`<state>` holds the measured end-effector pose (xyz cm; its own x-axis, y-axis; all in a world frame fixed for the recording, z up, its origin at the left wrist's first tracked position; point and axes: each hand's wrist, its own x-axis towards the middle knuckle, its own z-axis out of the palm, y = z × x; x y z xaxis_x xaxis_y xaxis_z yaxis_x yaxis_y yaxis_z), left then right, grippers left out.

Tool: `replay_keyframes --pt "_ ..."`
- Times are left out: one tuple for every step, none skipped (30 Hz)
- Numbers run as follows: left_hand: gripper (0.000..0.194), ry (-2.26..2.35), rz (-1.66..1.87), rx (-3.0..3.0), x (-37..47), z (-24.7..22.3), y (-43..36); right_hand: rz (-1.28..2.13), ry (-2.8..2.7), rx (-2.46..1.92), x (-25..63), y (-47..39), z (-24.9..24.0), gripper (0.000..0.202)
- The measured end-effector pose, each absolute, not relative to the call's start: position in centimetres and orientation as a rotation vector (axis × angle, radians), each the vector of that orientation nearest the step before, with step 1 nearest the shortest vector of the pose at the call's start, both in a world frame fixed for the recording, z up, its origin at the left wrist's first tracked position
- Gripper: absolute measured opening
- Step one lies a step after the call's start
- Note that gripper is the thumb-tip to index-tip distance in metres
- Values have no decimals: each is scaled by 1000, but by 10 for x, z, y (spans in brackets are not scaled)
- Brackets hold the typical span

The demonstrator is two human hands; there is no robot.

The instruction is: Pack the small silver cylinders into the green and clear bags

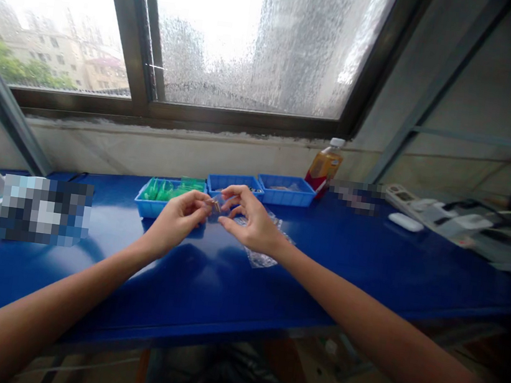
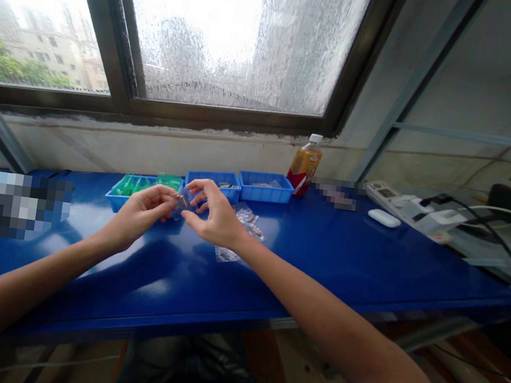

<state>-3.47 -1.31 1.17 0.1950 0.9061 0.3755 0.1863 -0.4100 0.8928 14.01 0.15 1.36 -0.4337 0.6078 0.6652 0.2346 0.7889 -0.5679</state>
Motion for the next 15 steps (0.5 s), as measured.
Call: replay_keyframes --pt "18 1031 1248 1767 -34 10 -13 543 -1983 -656 140 3 13 35" --pt "18 1031 1223 1776 -33 8 -13 571 -1965 -675 139 4 13 33" --pt "19 1031 1192 1781 -32 7 -13 581 -1966 -682 139 5 14 31" --pt "20 1036 1159 1783 -31 5 -13 575 -1977 -680 140 7 15 29" --pt "22 1046 1130 1791 -30 3 -13 555 -1983 -679 142 9 18 27" --pt "24 1066 1105 1816 -30 1 -14 527 -1974 -687 145 12 21 25" --pt "27 1095 1080 1864 -29 -1 -15 497 -1945 -706 150 16 24 23" --pt "29 1132 1053 1938 -28 -2 -17 466 -1895 -738 156 21 28 22" --pt "32 1165 1017 2038 -27 -3 -19 444 -1831 -784 164 28 31 21" --pt "33 1181 975 2155 -24 -3 -22 427 -1762 -830 173 35 34 21" --pt "34 1169 927 2281 -21 -3 -26 406 -1709 -874 183 43 35 20" --pt "36 1131 877 2404 -17 -2 -30 371 -1673 -919 193 51 36 21" --pt "39 1068 827 2518 -13 -2 -34 306 -1642 -979 203 60 36 20" --pt "43 992 770 2619 -8 -1 -38 201 -1611 -1048 212 67 34 20" --pt "46 918 702 2706 -3 0 -42 56 -1571 -1122 220 75 32 20"
